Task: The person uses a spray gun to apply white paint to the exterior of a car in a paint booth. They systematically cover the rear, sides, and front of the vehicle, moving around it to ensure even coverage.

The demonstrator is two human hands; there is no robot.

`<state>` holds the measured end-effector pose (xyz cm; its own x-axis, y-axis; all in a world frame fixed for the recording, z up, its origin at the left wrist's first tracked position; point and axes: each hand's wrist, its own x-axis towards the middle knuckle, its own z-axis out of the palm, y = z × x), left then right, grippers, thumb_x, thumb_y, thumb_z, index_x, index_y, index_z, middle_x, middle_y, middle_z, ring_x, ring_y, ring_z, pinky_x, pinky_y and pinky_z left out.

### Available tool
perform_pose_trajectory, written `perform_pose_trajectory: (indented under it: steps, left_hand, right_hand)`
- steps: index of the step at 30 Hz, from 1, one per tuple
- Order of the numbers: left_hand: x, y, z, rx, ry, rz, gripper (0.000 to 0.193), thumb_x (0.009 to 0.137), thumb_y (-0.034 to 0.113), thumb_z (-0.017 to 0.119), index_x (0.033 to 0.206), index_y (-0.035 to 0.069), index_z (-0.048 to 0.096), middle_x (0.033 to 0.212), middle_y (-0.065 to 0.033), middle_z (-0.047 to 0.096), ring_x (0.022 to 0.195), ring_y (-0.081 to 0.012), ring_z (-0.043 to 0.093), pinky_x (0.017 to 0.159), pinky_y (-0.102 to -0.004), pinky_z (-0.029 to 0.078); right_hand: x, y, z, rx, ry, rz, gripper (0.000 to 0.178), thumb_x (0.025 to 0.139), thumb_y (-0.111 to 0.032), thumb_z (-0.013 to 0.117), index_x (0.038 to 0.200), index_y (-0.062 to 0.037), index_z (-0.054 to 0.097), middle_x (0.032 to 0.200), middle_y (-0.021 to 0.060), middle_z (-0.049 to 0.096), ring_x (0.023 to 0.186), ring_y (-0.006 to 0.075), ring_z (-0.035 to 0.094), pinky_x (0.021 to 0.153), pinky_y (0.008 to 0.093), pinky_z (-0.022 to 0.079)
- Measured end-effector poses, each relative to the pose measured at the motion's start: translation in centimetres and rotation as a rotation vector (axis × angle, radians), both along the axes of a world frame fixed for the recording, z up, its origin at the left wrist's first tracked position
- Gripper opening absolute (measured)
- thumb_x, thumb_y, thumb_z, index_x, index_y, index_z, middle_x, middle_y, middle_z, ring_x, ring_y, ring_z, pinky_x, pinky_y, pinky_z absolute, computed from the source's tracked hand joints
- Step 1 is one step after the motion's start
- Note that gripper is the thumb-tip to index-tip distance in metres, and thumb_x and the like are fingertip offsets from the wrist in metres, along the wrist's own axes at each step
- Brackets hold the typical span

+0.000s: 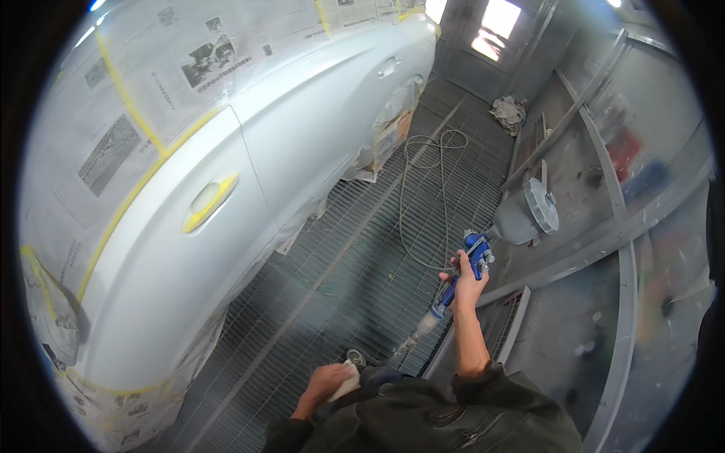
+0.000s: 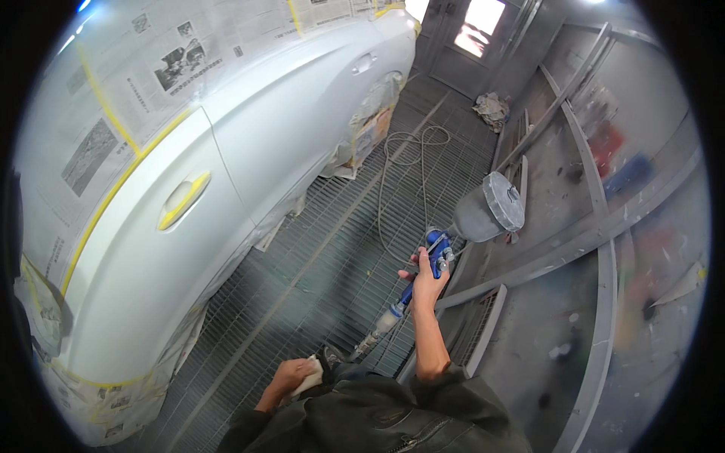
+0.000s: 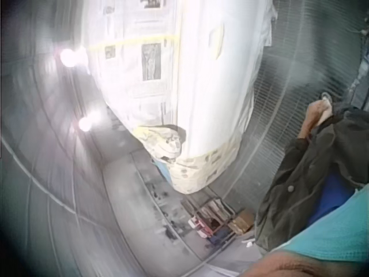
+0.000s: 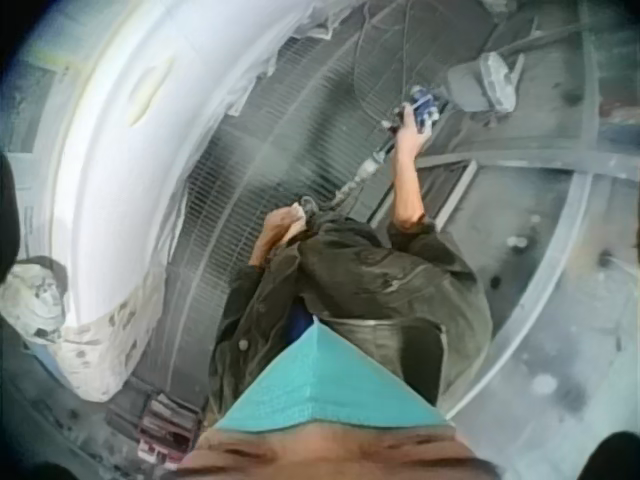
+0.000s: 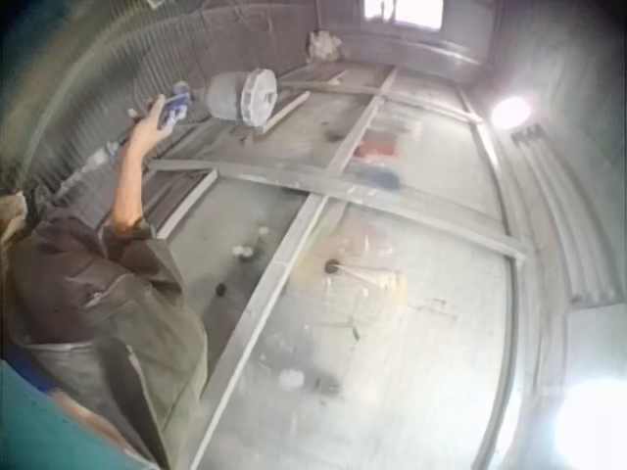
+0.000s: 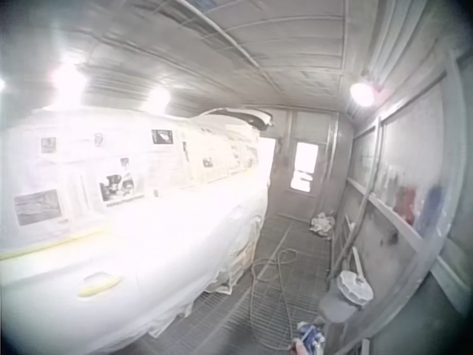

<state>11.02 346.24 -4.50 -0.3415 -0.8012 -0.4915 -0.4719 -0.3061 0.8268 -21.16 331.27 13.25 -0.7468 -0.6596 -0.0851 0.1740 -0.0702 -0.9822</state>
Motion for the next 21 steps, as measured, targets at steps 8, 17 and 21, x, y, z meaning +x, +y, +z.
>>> perform_pose_trajectory:
  steps: [8, 17, 21]
  left_hand:
    - [3.5, 1.6, -2.0, 0.029, -0.125, 0.318, 0.054, 0.101, 0.043, 0.052, 0.083, -0.005, 0.068, 0.065, -0.0182, 0.062, 0.063, -0.0258, 0.063, 0.064, -0.0401, 0.047]
    - [3.6, 2.4, -1.3, 0.062, -0.055, 0.419, 0.052, 0.102, 0.042, 0.054, 0.082, -0.004, 0.069, 0.060, -0.0073, 0.059, 0.059, -0.0106, 0.054, 0.059, -0.0337, 0.045]
    - [3.7, 2.6, -1.3, 0.042, -0.125, 0.370, 0.047, 0.101, 0.038, 0.056, 0.086, -0.003, 0.070, 0.064, -0.0109, 0.062, 0.062, -0.0127, 0.055, 0.061, -0.0349, 0.046]
  right_hand:
    - [-5.1, 0.8, -3.4, 0.061, 0.034, -0.040, 0.024, 0.099, -0.017, 0.061, 0.119, -0.0022, 0.057, 0.109, 0.0078, 0.065, 0.092, 0.0156, 0.062, 0.051, 0.0303, 0.060]
    - [-6.7, 0.9, -5.2, 0.158, 0.084, -0.116, 0.017, 0.099, -0.017, 0.062, 0.108, -0.0046, 0.056, 0.079, 0.0042, 0.058, 0.066, 0.0126, 0.057, 0.044, 0.0295, 0.050]
    - [-6.2, 0.3, -4.7, 0.089, 0.106, -0.134, 0.015, 0.099, -0.018, 0.063, 0.106, -0.0064, 0.056, 0.076, 0.0027, 0.055, 0.061, 0.0113, 0.053, 0.043, 0.0300, 0.047]
